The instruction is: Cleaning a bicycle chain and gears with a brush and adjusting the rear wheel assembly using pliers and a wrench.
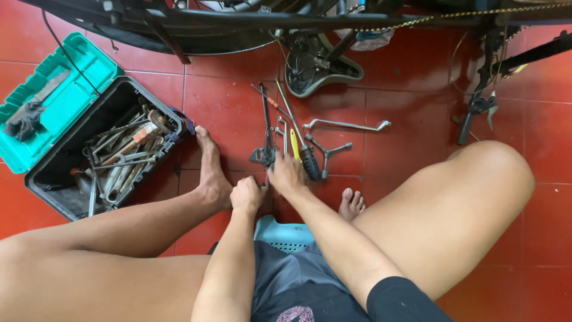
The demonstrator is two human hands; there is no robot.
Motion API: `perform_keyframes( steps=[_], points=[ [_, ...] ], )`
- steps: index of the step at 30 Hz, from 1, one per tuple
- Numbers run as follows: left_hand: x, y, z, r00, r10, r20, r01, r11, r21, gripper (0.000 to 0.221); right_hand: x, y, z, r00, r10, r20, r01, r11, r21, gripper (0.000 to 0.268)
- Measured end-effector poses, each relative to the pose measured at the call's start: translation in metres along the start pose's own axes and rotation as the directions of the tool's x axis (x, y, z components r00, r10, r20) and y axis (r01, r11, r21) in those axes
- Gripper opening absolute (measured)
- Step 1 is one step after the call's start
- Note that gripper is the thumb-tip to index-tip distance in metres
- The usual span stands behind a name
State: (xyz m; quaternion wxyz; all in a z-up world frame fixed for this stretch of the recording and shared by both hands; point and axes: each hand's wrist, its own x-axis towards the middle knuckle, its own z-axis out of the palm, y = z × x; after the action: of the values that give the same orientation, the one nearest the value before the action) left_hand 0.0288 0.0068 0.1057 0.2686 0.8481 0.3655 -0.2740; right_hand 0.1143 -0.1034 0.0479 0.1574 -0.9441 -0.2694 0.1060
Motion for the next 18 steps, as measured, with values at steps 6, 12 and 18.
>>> perform_keyframes(
  steps=[6, 12, 18],
  points=[
    [0.027, 0.004, 0.01, 0.999, -0.013, -0.048, -0.007, 0.919, -0.394, 0.039, -0.011, -0.002, 0.045, 0.99, 0.078, 0.121, -0.057, 0.984, -0.172, 0.035],
    [0.078, -0.007, 0.054, 0.986, -0.111, 0.127, 0.154, 0.898, -0.412, 0.053, -0.015, -0.015, 0.01, 0.899, 0.311, 0.307, -0.392, 0.885, 0.252, 0.025],
    [0.011, 0.031, -0.006, 0.95, -0.123, 0.285, 0.221, 0.913, -0.342, 0.075, 0.015, 0.011, 0.014, 0.719, 0.177, 0.672, -0.186, 0.981, -0.06, 0.043]
  ],
)
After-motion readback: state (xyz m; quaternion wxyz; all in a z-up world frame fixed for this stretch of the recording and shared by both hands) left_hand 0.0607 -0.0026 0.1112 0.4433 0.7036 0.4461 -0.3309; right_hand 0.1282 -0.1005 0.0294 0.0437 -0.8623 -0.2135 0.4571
